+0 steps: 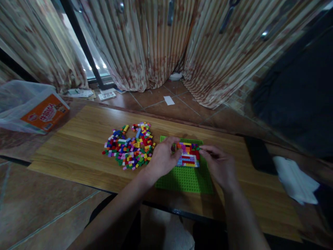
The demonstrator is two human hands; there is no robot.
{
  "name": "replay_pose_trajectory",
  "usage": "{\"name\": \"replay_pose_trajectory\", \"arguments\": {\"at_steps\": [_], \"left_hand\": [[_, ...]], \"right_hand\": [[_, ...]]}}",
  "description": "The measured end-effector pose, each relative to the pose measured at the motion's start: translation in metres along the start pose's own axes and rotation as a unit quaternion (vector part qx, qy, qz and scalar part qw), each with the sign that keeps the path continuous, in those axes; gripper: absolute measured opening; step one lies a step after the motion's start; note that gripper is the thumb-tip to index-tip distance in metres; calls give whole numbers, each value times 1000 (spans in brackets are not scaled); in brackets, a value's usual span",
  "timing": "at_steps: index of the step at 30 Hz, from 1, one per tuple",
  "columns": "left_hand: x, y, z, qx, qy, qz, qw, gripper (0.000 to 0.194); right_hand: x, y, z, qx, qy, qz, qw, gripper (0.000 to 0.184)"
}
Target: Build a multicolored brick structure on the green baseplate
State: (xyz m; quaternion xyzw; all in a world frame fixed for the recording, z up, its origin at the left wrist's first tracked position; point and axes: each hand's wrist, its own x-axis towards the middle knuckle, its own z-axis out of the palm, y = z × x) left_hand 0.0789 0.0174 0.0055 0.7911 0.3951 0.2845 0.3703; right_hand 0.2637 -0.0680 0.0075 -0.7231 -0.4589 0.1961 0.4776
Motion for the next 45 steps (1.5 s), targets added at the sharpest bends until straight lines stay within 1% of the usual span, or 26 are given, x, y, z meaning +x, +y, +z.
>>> {"name": "replay_pose_trajectory", "arguments": {"at_steps": [3,13,15,19,25,28,33,37,45], "left_hand": [[-1,1,0,16,-10,5,1000,32],[-2,1,-2,9,-34,7,999,33],[-2,0,-1,5,-36,7,999,32],[-2,-2,0,2,-37,13,999,29],[-2,-2,0,-2,-42,11,999,31],[-2,-2,-1,-3,-44,11,999,31],[-2,-3,1,-9,-39,16,999,31],[-2,-3,1,-7,-36,18,999,30],[-3,-4,2,-10,-31,25,999,29]], "right_hand": [[1,-1,4,0,-19,-7,1000,20],[7,5,10,-17,-25,1,1000,22],[9,7,11,-10,-27,13,999,22],[10,9,12,27,-40,58,997,26],[10,1,18,100,-14,121,988,25],[10,-4,22,116,-1,150,982,26],[10,-5,26,106,18,141,984,23],[10,-2,27,94,23,143,985,24],[9,-5,30,112,41,153,981,21]]}}
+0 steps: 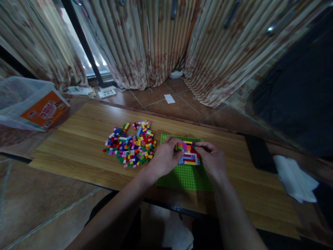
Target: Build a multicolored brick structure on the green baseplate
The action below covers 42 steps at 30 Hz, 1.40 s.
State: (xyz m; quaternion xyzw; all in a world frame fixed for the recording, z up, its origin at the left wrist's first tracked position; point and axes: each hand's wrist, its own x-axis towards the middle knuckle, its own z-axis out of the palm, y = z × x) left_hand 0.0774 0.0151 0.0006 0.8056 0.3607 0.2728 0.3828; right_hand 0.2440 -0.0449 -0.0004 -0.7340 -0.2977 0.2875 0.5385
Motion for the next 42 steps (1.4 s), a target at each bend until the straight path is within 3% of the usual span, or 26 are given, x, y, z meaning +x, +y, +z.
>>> {"name": "replay_pose_trajectory", "arguments": {"at_steps": [5,8,13,20,24,27,36,42], "left_hand": [[1,1,-3,7,-4,-5,1000,29],[3,2,-12,18,14,-21,1000,29],[12,-12,-37,40,79,-45,995,30],[17,-40,-80,124,165,-129,970,27],[12,-41,-93,190,152,-194,950,32],[8,-42,-92,233,123,-196,944,34],[18,-39,-68,343,64,-106,931,28],[24,-38,-61,359,26,-122,925,25]], "right_hand": [[0,2,-3,21,-28,-10,999,22],[2,4,-6,48,7,-16,999,23],[4,4,-13,99,95,-14,990,23],[1,5,-15,102,90,-7,991,25],[-1,4,-16,84,94,17,992,29],[-1,4,-15,74,95,27,992,31],[-2,7,-14,47,72,33,996,34],[-3,5,-17,36,73,26,996,33]]}}
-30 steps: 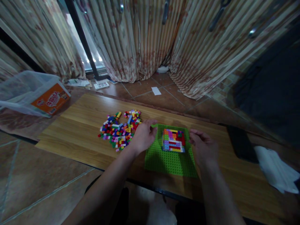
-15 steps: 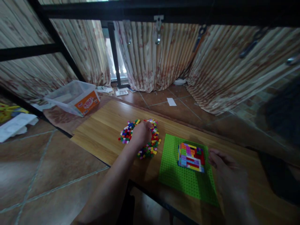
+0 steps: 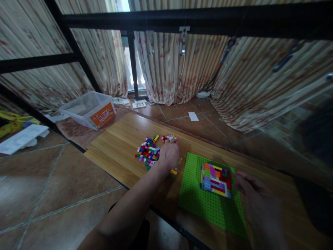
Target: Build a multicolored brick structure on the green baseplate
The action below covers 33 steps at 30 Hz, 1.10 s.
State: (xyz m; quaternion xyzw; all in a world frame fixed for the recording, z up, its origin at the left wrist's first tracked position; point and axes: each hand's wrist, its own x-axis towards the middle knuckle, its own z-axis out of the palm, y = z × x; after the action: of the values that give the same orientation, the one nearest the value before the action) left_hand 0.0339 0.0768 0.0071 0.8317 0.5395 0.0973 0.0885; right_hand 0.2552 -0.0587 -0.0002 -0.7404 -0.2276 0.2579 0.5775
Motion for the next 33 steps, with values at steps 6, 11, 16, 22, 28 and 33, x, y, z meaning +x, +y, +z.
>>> {"name": "replay_pose_trajectory", "arguments": {"at_steps": [6,11,16,22,28,33], "left_hand": [[-3,1,-4,12,-22,19,1000,23],[-8,2,-8,6,-50,13,999,25],[-12,-4,-10,-20,-50,-15,998,25],[-4,-21,-16,-47,32,-54,997,28],[21,-26,-7,-44,91,22,995,43],[30,-26,8,-17,33,49,998,33]], "right_hand": [[-2,-5,-1,-34,-8,17,999,38],[-2,-6,2,-38,0,14,999,36],[-3,-7,3,-64,-7,3,998,36],[-2,-4,5,-58,-10,1,998,33],[-5,-10,6,-101,-9,10,995,32],[-5,-13,4,-78,-10,37,996,37]]}}
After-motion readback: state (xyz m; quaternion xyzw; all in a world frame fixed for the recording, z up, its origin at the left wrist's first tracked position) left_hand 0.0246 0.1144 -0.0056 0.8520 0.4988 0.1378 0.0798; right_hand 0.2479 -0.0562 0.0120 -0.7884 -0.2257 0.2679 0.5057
